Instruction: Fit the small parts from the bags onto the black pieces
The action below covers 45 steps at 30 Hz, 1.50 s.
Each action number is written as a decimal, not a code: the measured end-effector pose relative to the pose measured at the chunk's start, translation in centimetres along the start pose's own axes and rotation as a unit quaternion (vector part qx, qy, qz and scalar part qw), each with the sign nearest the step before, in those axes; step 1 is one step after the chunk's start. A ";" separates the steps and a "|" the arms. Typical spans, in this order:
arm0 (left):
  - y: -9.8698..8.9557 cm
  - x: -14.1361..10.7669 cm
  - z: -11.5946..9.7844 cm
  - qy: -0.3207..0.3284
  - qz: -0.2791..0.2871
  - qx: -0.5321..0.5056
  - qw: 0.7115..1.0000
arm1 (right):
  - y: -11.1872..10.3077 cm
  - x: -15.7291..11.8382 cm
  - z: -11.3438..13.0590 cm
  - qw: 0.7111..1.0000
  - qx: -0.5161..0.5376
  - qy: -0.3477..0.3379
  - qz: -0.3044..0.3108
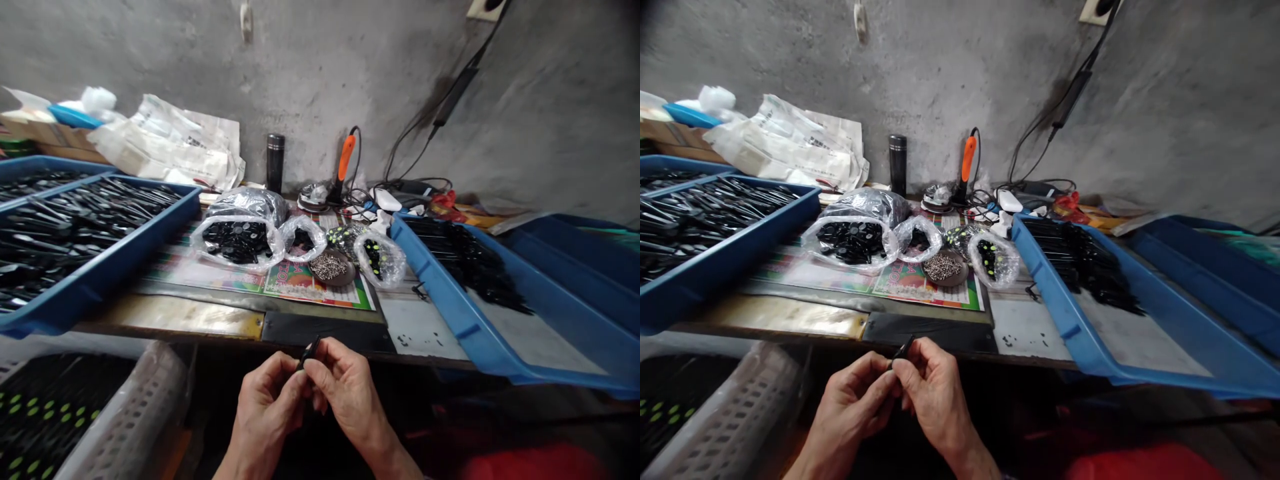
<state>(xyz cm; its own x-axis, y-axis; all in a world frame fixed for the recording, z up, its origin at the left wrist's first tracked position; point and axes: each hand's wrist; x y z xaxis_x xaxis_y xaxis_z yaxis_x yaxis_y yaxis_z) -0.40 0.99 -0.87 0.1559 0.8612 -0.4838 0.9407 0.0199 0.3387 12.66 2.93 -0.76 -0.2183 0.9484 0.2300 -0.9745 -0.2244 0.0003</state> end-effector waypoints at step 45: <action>-0.1 -0.5 1.0 -0.064 0.093 -0.047 0.992 | -0.8 0.2 -1.1 0.998 -0.006 -0.043 -0.037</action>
<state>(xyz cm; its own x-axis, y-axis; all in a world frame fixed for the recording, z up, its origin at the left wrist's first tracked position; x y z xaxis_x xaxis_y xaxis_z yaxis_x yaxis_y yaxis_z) -0.25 0.06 -1.41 0.3671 0.7824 -0.5031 0.8610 -0.0810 0.5022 13.30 3.59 -1.80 -0.1416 0.9396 0.3117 -0.9883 -0.1521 0.0093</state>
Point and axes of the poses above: each hand's wrist, its own x-axis towards the middle knuckle, its own y-axis out of the palm, z = x × y, and after that the axes turned 15 degrees about -y, right-handed
